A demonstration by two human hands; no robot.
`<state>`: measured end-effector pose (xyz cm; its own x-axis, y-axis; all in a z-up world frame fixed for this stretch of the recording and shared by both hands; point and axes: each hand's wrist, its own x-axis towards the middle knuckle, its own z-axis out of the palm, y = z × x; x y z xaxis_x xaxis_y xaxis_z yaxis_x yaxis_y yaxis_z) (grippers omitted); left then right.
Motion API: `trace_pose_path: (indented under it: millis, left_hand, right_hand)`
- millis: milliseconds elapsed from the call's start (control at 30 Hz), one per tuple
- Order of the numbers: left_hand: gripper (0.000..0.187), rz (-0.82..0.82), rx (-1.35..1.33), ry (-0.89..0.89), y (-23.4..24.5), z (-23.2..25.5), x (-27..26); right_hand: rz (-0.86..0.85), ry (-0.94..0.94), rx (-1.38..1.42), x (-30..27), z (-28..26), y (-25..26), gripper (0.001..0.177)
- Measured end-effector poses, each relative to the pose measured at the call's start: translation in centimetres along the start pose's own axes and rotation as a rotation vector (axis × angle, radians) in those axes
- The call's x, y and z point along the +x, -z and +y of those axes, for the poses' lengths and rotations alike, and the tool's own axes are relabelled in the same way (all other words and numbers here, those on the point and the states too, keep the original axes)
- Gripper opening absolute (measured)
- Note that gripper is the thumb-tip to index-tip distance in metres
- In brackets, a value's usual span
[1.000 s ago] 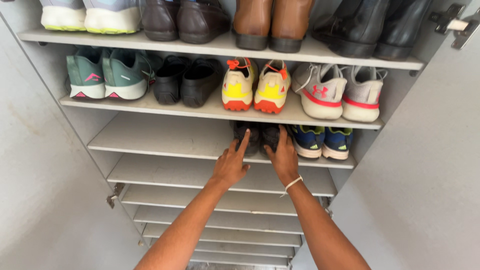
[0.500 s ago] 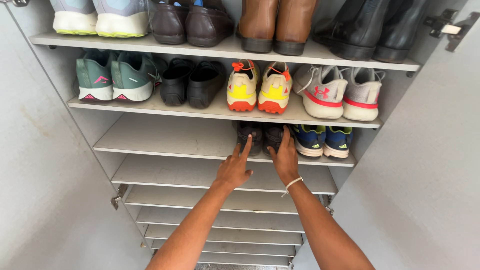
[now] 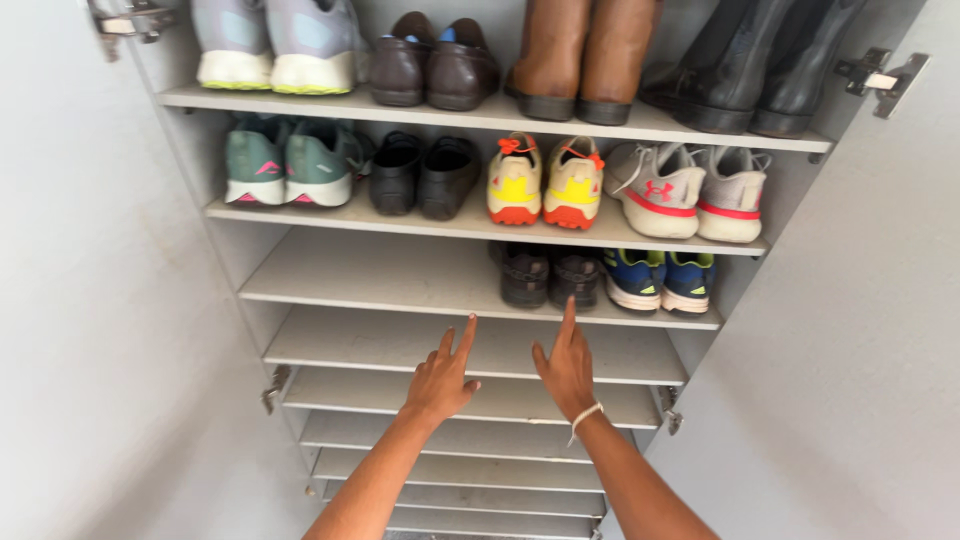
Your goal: The person organizes a large collection of shoes by picking them up from the floor and placing them into a multi-tiered shoe cabinet. They handle various types of footwear, including sneakers, boots, and loafers, arranging them neatly on the shelves.
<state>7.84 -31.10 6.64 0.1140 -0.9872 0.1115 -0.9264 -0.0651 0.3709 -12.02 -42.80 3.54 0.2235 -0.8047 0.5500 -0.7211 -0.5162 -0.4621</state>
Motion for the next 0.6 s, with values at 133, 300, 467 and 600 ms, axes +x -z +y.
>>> trace_pose_path:
  millis: [133, 300, 467, 600]
  left_hand:
    - [0.110, 0.026, 0.057, 0.019, 0.0, -2.9, -3.2]
    - [0.110, 0.062, 0.058, 0.084, 0.2, -6.3, -7.7]
    - [0.109, 0.138, 0.055, 0.198, 1.1, -8.9, -13.8]
    - [0.107, 0.212, 0.061, 0.285, 2.0, -10.6, -19.1]
  right_hand:
    - [-0.122, -0.008, -0.085, -4.7, -2.4, -1.5, 0.106]
    - [-0.274, -0.016, -0.114, -8.6, -5.9, -2.7, 0.102]
    - [-0.368, 0.051, -0.080, -10.8, -9.5, -3.8, 0.099]
    - [-0.509, 0.108, -0.077, -12.6, -12.5, -4.6, 0.097]
